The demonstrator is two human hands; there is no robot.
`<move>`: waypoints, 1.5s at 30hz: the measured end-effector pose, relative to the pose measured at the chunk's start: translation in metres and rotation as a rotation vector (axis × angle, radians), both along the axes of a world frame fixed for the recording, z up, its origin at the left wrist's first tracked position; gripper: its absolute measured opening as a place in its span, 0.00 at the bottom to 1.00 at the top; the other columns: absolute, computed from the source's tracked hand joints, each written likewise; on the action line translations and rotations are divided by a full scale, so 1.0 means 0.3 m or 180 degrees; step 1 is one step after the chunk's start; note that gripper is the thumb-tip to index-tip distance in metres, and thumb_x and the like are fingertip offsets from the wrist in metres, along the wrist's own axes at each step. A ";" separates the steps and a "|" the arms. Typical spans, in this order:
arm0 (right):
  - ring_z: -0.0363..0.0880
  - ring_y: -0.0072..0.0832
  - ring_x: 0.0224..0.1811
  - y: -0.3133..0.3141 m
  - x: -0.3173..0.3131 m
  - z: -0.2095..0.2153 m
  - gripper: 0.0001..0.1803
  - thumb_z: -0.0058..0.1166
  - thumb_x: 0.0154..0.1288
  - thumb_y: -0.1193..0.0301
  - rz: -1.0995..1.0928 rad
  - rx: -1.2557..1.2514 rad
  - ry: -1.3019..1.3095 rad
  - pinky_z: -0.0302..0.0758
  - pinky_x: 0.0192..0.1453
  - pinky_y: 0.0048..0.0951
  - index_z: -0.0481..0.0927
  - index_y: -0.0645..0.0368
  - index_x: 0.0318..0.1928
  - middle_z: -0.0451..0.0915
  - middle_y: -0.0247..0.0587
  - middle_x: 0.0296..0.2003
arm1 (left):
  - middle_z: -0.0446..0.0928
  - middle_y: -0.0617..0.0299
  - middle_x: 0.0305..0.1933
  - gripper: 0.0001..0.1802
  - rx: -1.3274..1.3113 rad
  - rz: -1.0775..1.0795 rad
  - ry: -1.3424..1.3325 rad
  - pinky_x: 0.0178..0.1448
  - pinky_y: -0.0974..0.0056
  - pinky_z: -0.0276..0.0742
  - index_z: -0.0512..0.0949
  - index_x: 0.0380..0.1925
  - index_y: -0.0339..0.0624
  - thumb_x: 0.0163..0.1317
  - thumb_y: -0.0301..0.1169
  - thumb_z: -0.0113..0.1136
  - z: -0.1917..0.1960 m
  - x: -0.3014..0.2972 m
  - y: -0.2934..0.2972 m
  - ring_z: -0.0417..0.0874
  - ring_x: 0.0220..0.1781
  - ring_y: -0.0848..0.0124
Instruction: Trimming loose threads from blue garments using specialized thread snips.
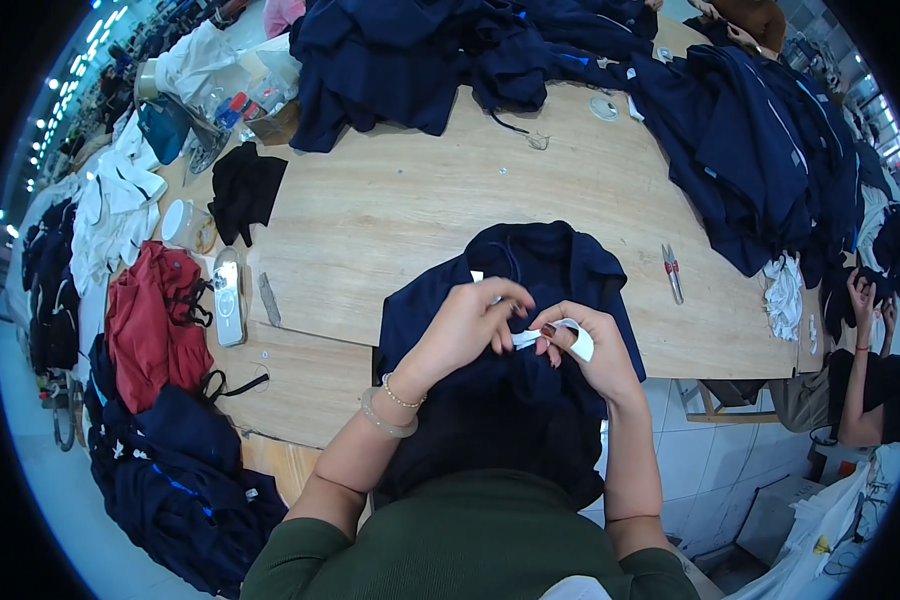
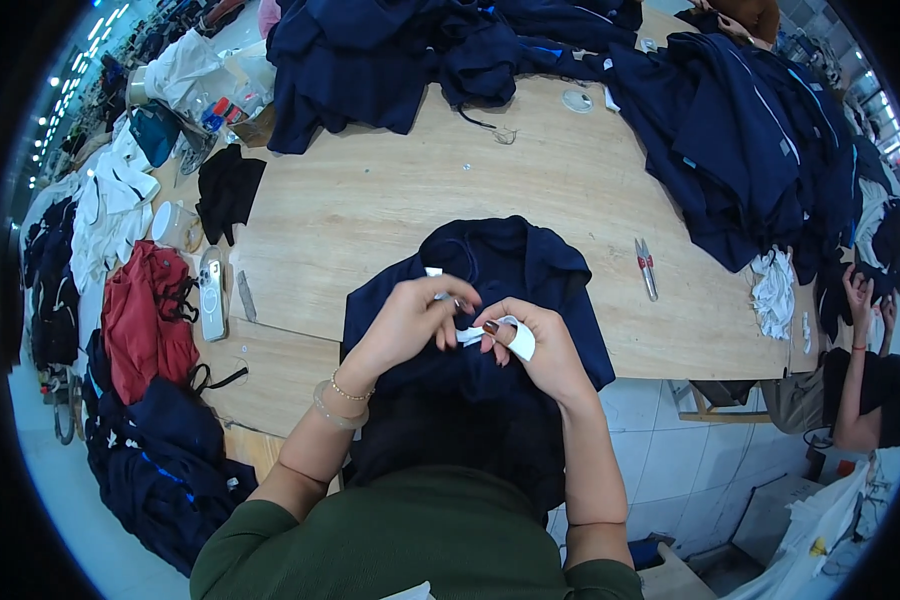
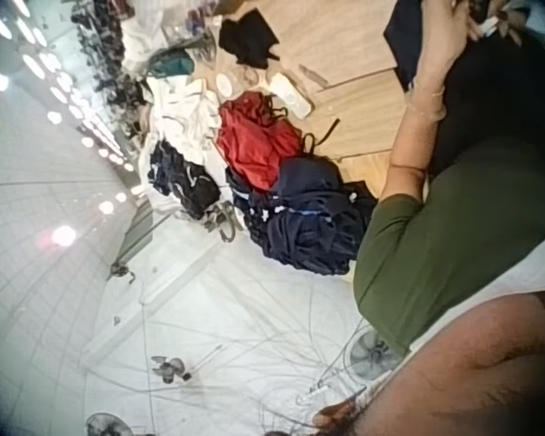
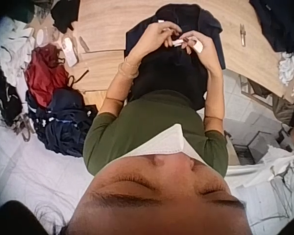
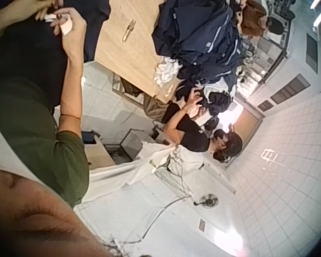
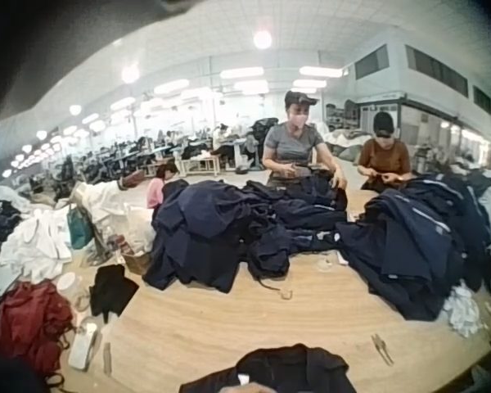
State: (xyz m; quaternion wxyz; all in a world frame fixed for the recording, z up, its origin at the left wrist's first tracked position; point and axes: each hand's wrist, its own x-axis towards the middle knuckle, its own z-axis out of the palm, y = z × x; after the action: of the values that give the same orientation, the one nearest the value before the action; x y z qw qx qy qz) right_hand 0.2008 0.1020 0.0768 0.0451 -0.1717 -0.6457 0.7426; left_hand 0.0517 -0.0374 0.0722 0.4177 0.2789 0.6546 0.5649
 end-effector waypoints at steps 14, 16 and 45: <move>0.74 0.22 0.26 -0.012 0.016 0.024 0.07 0.62 0.60 0.77 -0.0078 0.1971 0.0359 0.71 0.32 0.23 0.77 0.67 0.33 0.76 0.38 0.31 | 0.77 0.58 0.34 0.05 0.0417 -0.0817 0.1328 0.34 0.69 0.74 0.81 0.36 0.31 0.61 0.22 0.61 -0.009 0.020 0.001 0.78 0.28 0.73; 0.76 0.39 0.27 -0.034 0.005 0.045 0.08 0.62 0.56 0.79 -0.0227 0.2729 0.0169 0.72 0.31 0.30 0.74 0.65 0.32 0.73 0.43 0.29 | 0.77 0.59 0.34 0.05 0.0315 -0.0753 0.1323 0.34 0.71 0.73 0.81 0.36 0.31 0.61 0.21 0.62 -0.005 0.036 -0.002 0.78 0.29 0.74; 0.78 0.30 0.28 0.093 0.098 -0.026 0.06 0.53 0.55 0.86 -0.1009 0.2746 0.0283 0.73 0.34 0.26 0.78 0.65 0.32 0.77 0.42 0.26 | 0.71 0.65 0.33 0.06 0.0576 -0.0503 0.3297 0.38 0.63 0.63 0.76 0.28 0.43 0.55 0.20 0.62 -0.001 0.029 -0.066 0.71 0.35 0.66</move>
State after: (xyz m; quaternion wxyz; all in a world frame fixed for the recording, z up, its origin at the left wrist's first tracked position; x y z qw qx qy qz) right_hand 0.2301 0.1299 0.0689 0.2530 -0.2019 -0.8591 0.3966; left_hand 0.0604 -0.0572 0.0719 0.0553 0.6048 0.7008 0.3741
